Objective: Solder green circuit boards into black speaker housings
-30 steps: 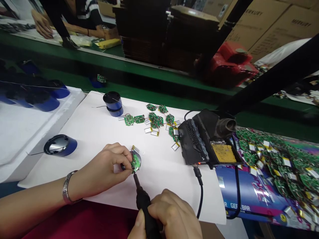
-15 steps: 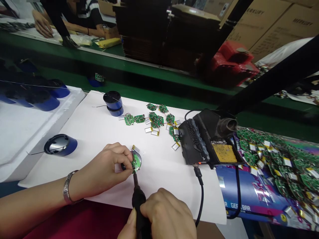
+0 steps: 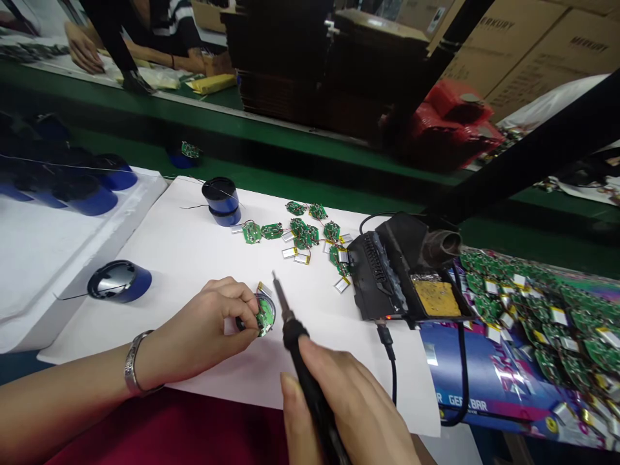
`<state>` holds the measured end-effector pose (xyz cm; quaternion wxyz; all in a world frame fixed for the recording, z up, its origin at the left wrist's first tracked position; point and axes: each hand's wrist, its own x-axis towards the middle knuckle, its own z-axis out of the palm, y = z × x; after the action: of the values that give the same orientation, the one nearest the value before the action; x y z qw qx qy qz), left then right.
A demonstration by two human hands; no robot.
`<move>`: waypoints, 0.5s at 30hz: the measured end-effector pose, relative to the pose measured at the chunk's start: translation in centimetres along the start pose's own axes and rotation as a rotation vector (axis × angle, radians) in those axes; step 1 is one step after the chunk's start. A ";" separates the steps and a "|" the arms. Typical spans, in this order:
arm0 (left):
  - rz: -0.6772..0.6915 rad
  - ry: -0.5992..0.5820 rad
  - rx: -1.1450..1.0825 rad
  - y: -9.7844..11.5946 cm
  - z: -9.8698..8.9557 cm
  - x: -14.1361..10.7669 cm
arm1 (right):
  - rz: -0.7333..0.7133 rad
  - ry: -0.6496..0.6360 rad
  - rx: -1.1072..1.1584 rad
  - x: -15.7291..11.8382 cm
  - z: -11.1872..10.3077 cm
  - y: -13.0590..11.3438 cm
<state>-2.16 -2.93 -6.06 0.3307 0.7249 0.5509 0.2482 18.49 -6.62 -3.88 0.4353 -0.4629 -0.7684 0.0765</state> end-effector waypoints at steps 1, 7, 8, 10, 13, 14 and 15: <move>0.000 0.000 -0.005 0.0 0.0 0.0 | -0.042 -0.002 0.024 0.1 0.6 0.3; 0.011 0.020 0.002 0.0 -0.1 0.0 | -0.212 -0.137 0.156 0.2 3.9 3.0; 0.014 0.023 0.005 0.0 -0.1 0.0 | -0.209 -0.155 0.183 0.0 4.3 3.3; 0.019 0.024 0.009 0.1 -0.1 -0.1 | -0.215 -0.172 0.230 -0.5 4.9 3.6; 0.034 0.024 0.016 0.1 -0.2 -0.3 | -0.203 -0.178 0.243 -1.1 5.5 3.7; 0.040 0.022 0.017 0.0 -0.2 -0.5 | -0.201 -0.174 0.238 -1.2 5.6 3.7; 0.046 0.021 0.018 0.0 -0.3 -0.6 | -0.200 -0.169 0.229 -1.3 5.6 3.6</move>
<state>-2.54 -3.47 -5.88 0.3126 0.7376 0.5398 0.2585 16.89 -3.99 -9.94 0.4246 -0.3233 -0.8307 0.1585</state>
